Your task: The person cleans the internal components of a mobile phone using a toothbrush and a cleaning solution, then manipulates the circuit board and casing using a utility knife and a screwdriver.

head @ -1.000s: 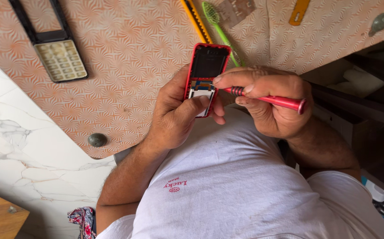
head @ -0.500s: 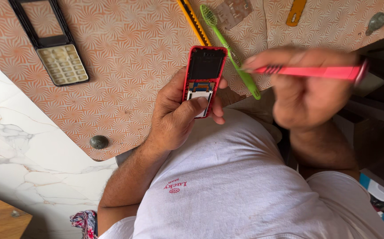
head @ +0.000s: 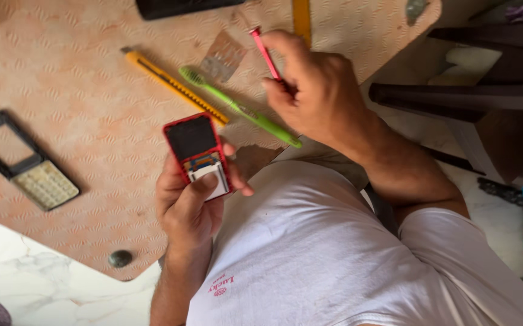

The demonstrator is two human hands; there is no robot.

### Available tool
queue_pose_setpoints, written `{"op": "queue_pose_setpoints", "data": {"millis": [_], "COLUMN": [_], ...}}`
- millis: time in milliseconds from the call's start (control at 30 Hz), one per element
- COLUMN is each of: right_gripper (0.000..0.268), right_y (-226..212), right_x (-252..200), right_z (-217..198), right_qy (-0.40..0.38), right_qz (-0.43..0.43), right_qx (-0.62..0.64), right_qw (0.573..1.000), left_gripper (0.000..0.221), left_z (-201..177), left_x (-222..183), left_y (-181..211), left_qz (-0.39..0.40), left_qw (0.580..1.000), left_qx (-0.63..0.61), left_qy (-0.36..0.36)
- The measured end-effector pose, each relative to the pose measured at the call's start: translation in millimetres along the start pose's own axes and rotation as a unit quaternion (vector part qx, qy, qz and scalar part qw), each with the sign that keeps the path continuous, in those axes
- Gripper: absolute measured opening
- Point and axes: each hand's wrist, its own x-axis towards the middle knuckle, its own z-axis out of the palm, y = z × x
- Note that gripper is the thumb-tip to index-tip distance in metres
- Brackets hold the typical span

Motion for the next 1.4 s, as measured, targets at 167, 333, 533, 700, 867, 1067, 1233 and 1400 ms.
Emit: {"op": "queue_pose_setpoints", "data": {"millis": [167, 333, 533, 700, 867, 1067, 1233, 1400], "right_gripper": [0.038, 0.027, 0.014, 0.019, 0.022, 0.020, 0.021, 0.010], "right_y": [3, -1, -31, -50, -58, -65, -61, -38], "right_x": [5, 8, 19, 41, 57, 66, 77, 83], "right_z": [4, 0, 5, 25, 38, 49, 37, -4], "right_qy": [0.011, 0.040, -0.008, -0.015, -0.041, -0.039, 0.042, -0.015], "right_qz": [0.003, -0.024, -0.067, -0.102, -0.086, -0.086, -0.096, -0.010], "right_qx": [-0.054, -0.057, 0.052, 0.011, -0.049, -0.132, -0.070, 0.200], "right_qw": [0.998, 0.997, 0.996, 0.995, 0.994, 0.987, 0.992, 0.980], "left_gripper": [0.046, 0.039, 0.044, 0.042, 0.042, 0.042, 0.049, 0.043], "left_z": [6, 3, 0, 0, -2, -2, 1, 5], "left_x": [-1, 0, 1, 0, 1, 1, 3, 4], "left_y": [2, -1, -2, -3, -4, -4, -1, 6], "left_qz": [0.007, 0.062, 0.095, 0.113, 0.119, 0.124, 0.111, 0.086], "left_qw": [0.999, 0.997, 0.994, 0.991, 0.991, 0.991, 0.992, 0.995], "left_qx": [-0.003, -0.015, -0.011, -0.015, -0.014, -0.007, -0.017, -0.023], "left_qy": [0.041, 0.045, 0.054, 0.067, 0.058, 0.055, 0.060, 0.052]}}
